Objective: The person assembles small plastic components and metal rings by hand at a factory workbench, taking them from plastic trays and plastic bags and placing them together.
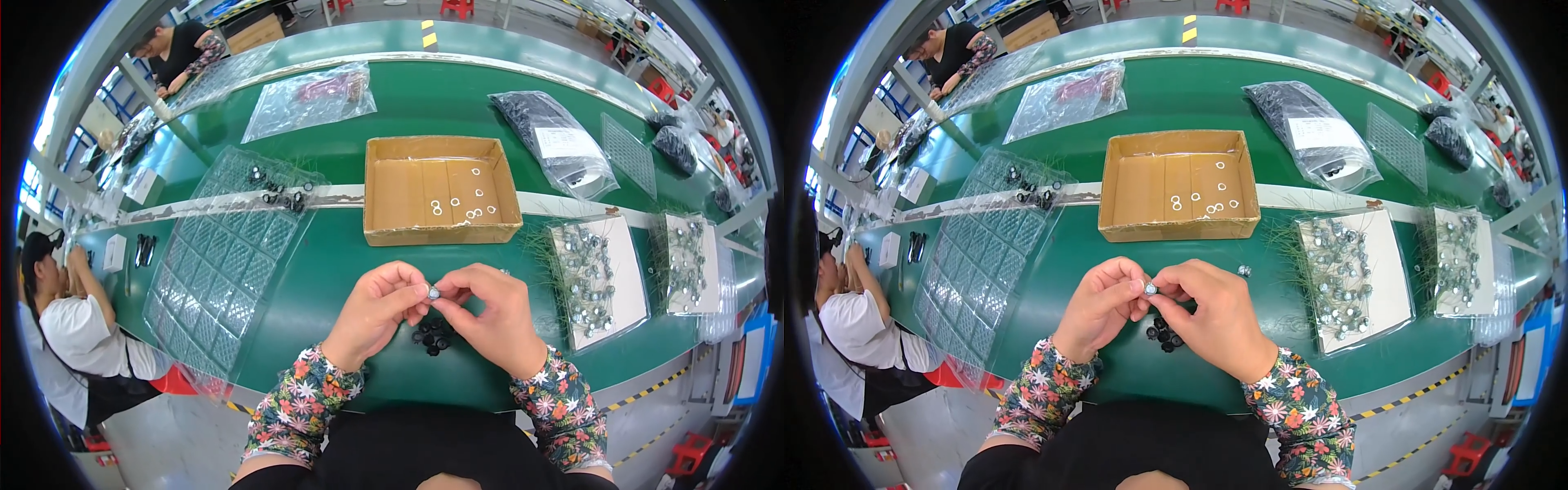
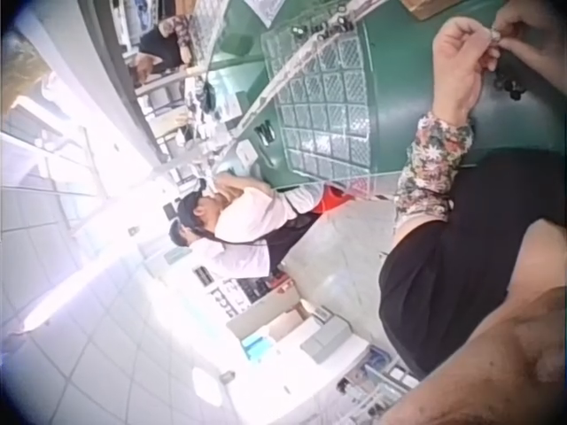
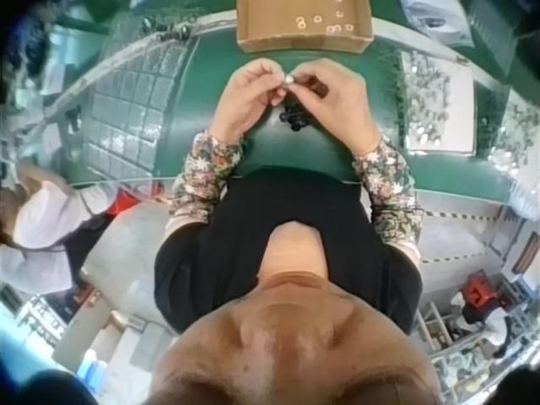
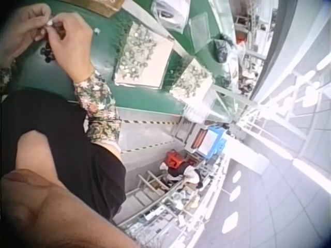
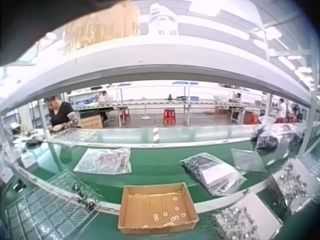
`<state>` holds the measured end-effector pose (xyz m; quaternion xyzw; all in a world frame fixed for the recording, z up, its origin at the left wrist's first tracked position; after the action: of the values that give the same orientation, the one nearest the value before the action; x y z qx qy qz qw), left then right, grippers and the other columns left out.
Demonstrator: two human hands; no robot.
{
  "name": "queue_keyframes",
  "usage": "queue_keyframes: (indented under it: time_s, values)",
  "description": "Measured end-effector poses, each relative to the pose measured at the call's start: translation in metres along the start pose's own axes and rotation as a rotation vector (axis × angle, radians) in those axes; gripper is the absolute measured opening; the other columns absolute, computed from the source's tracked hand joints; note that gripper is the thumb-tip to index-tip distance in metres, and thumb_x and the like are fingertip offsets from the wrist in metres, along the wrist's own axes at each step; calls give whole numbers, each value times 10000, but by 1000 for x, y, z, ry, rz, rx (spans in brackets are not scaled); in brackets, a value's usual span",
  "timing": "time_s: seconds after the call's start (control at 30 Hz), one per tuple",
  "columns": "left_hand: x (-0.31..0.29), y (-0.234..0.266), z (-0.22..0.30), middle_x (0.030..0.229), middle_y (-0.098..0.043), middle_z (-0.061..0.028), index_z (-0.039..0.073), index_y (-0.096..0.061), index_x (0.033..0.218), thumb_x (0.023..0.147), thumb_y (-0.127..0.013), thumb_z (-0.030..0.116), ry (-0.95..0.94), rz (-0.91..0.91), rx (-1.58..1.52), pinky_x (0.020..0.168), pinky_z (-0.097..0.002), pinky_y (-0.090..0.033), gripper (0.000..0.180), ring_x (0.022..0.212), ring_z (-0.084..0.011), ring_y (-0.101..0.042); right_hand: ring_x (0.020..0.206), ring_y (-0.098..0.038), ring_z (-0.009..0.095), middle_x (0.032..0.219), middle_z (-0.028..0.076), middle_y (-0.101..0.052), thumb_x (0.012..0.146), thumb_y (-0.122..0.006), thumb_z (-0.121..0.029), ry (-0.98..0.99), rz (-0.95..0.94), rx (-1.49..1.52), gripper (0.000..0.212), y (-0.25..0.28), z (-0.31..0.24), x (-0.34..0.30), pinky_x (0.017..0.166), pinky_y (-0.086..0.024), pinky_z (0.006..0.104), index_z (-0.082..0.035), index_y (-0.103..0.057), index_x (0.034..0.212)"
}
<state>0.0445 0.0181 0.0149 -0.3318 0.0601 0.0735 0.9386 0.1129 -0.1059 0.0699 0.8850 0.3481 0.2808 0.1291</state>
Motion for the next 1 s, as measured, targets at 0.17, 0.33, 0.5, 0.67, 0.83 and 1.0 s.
queue_keyframes:
  time_s: [0.17,0.33,0.5,0.67,0.83,1.0]
  values:
    - [1,1,0,785,-591,-9,52,-560,862,880,-594,113,42,-19,-6,578,-201,-431,72,684,-74,-555,634,-633,176,736,83,-610,728,-698,7,-3,-27,-13,156,0,0,0,562,-525,258,6,-595,845]
    - [1,0,-2,775,-586,-12,55,-563,859,883,-590,125,90,-77,-50,583,-208,-424,79,685,-78,-544,639,-640,174,740,85,-613,723,-703,9,5,-30,-1,163,0,0,0,569,-533,255,6,-601,851]
    - [0,0,-2,771,-585,-14,53,-562,857,880,-591,121,86,-94,-75,577,-208,-422,77,683,-78,-542,648,-638,170,750,85,-617,719,-708,9,13,-44,18,166,-1,-1,0,575,-535,253,5,-610,852]
    - [0,-1,-2,775,-598,-23,54,-557,873,877,-591,109,54,-84,-35,551,-197,-414,65,667,-77,-545,660,-627,170,752,78,-615,703,-698,21,41,6,-27,164,2,-3,-2,591,-527,262,-3,-611,840]
    - [0,10,21,780,-616,-26,40,-539,952,853,-588,1,-273,185,365,534,-175,-429,117,642,-57,-555,654,-606,168,738,69,-612,678,-707,25,88,155,-110,185,26,-3,-1,599,-496,253,-22,-619,834]
    - [0,8,16,785,-610,-22,19,-650,871,792,-634,-5,-279,101,1074,544,-199,-426,84,622,-57,-537,694,-608,151,788,78,-616,676,-699,65,-18,260,14,200,46,24,-17,632,-501,248,-2,-617,846]
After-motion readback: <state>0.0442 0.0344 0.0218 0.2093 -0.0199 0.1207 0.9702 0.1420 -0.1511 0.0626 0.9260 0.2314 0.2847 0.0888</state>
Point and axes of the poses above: each hand's wrist, its own x-axis towards the middle knuckle, its own y-axis out of the back of the hand, z = x × y, the point moved 5 cm from there along x, towards the middle knuckle
